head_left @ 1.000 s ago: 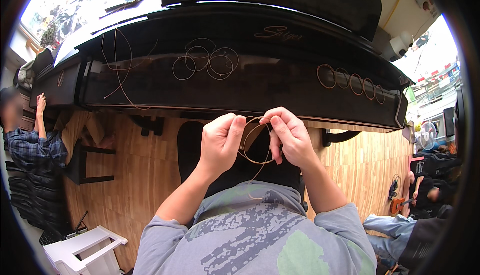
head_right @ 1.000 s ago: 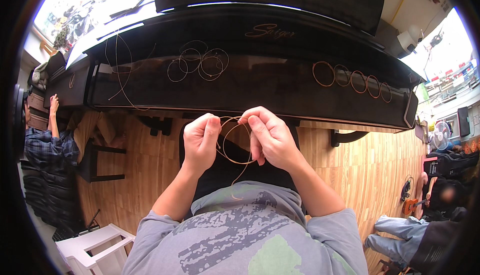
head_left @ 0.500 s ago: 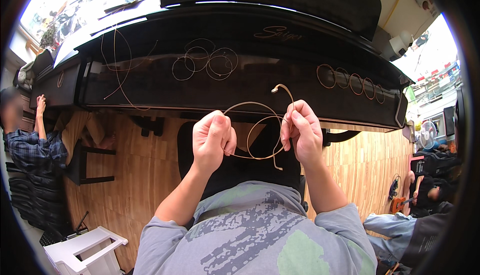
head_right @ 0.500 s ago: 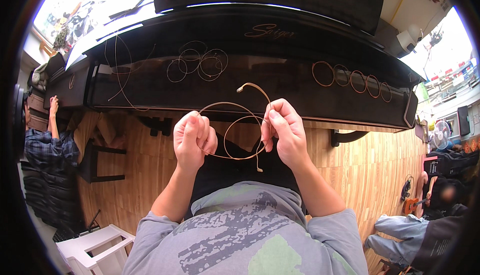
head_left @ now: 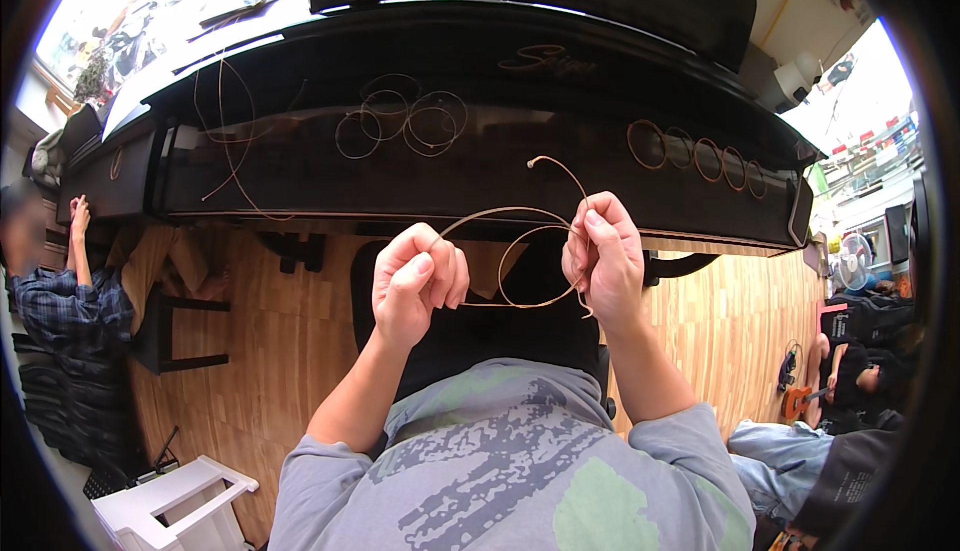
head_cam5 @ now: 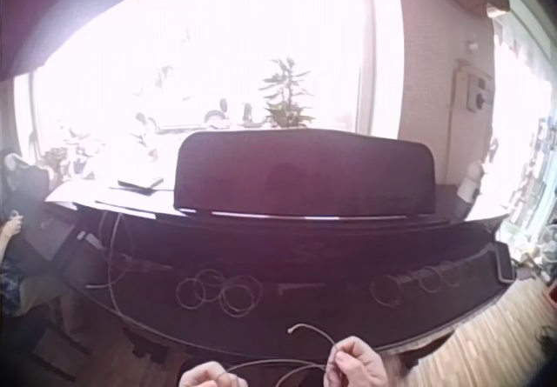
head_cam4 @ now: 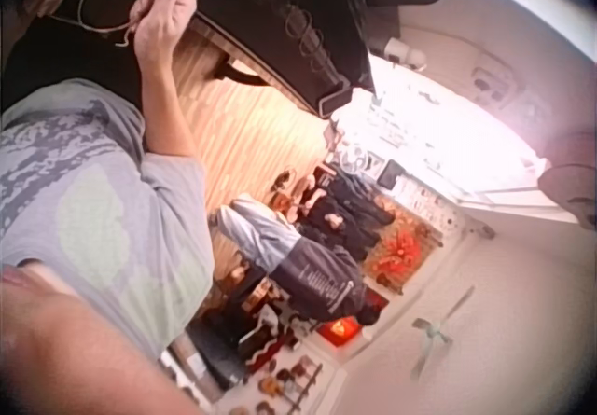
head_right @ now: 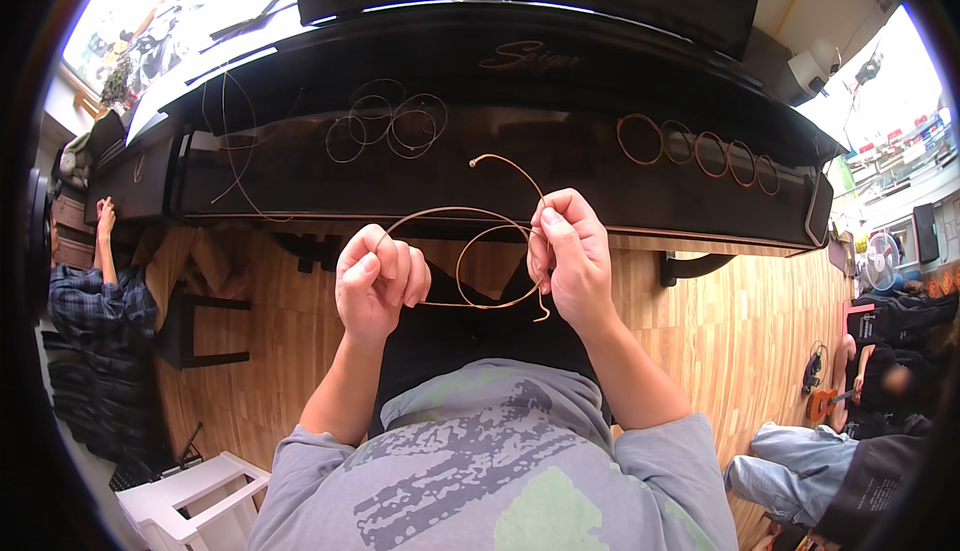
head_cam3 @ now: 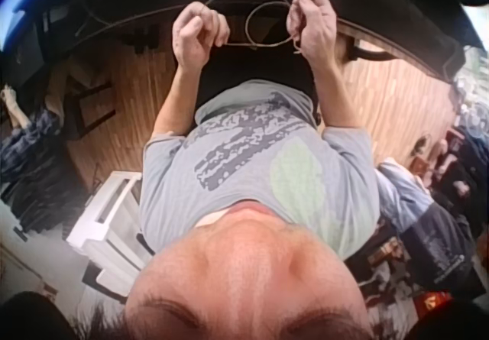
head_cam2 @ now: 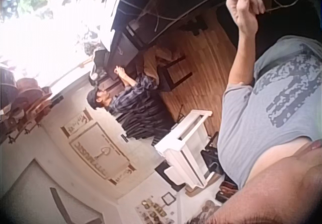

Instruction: The person bends and twists thin copper wire into circular loops by hand. They repeatedly pick up wire segments, form them into rings, and place them on the piano surface.

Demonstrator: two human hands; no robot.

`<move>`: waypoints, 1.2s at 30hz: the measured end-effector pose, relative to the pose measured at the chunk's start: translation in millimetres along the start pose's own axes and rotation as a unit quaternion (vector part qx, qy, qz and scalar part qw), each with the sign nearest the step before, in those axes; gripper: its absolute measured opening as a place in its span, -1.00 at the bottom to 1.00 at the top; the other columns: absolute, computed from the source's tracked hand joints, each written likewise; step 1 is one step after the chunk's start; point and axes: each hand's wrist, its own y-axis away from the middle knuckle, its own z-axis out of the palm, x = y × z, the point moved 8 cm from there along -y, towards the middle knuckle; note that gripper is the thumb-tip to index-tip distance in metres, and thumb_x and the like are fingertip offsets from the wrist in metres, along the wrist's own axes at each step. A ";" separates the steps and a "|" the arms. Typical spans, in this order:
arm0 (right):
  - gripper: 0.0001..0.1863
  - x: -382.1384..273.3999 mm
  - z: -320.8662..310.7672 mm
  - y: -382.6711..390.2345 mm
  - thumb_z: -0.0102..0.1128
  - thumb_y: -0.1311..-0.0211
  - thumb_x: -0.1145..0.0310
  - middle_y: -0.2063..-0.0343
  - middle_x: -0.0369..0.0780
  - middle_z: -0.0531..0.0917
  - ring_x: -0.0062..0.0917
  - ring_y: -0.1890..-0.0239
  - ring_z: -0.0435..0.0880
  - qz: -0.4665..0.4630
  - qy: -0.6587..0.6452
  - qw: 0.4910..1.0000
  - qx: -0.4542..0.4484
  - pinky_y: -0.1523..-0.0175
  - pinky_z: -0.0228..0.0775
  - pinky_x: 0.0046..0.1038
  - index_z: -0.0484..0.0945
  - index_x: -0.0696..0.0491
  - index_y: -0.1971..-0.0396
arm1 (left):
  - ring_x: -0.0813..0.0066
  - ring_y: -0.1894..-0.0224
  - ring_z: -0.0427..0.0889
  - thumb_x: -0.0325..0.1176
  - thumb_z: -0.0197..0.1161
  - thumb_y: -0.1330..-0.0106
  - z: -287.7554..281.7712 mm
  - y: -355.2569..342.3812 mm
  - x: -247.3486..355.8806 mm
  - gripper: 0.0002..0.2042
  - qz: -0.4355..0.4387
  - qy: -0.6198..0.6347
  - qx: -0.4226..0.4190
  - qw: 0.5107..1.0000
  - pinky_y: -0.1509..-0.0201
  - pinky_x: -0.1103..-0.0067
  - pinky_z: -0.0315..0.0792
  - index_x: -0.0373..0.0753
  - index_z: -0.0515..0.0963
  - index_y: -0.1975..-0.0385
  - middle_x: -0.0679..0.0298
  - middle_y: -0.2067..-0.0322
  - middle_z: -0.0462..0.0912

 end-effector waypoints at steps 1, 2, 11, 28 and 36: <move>-0.86 1.4 1.6 -0.2 -0.14 -0.41 0.36 0.74 -0.39 0.31 -0.82 0.78 0.18 0.003 -0.007 1.000 0.000 0.70 0.07 -0.75 0.35 0.07 0.35 | 0.61 0.72 0.29 -0.17 -0.04 -0.39 0.5 0.2 0.2 -0.68 0.002 -0.009 0.006 1.000 0.61 0.67 0.27 -0.26 0.33 0.54 0.36 0.75 0.29; -0.86 3.3 3.0 -0.6 -0.13 -0.41 0.36 0.74 -0.40 0.30 -0.83 0.77 0.17 0.006 -0.014 1.000 0.000 0.70 0.06 -0.75 0.35 0.07 0.35 | 0.63 0.73 0.29 -0.14 -0.04 -0.41 1.6 0.7 0.7 -0.66 0.003 -0.017 0.012 1.000 0.61 0.67 0.28 -0.27 0.35 0.53 0.36 0.76 0.29; -0.87 3.6 1.6 -3.1 -0.15 -0.43 0.38 0.74 -0.45 0.23 -0.85 0.77 0.07 -0.028 0.010 1.000 -0.007 0.69 -0.01 -0.74 0.36 0.07 0.32 | 0.59 0.76 0.28 -0.23 -0.12 -0.45 -3.8 2.0 28.1 -0.70 0.141 0.003 0.058 0.988 0.61 0.61 0.30 -0.21 0.31 0.53 0.38 0.78 0.24; -0.87 -12.4 -2.8 -7.4 -0.07 -0.41 0.38 0.68 -0.42 0.34 -0.82 0.68 0.23 -0.096 0.077 0.992 0.015 0.56 0.12 -0.73 0.41 0.12 0.26 | 0.32 0.51 0.54 -0.32 0.10 -0.23 -0.2 22.5 28.2 -0.78 0.158 -0.157 -0.054 0.973 0.41 0.47 0.49 -0.26 0.48 0.63 0.29 0.70 0.45; -0.92 -56.0 13.4 4.0 0.06 -0.10 0.59 0.64 -0.41 0.40 -0.79 0.62 0.21 -0.130 0.111 0.976 -0.135 0.52 0.02 -0.64 0.55 0.16 0.49 | 0.18 0.10 0.60 -0.57 0.39 0.05 -6.5 47.2 16.2 -0.48 0.076 -0.583 -0.102 0.802 0.07 0.45 0.52 -0.22 0.48 -0.01 0.11 0.05 0.55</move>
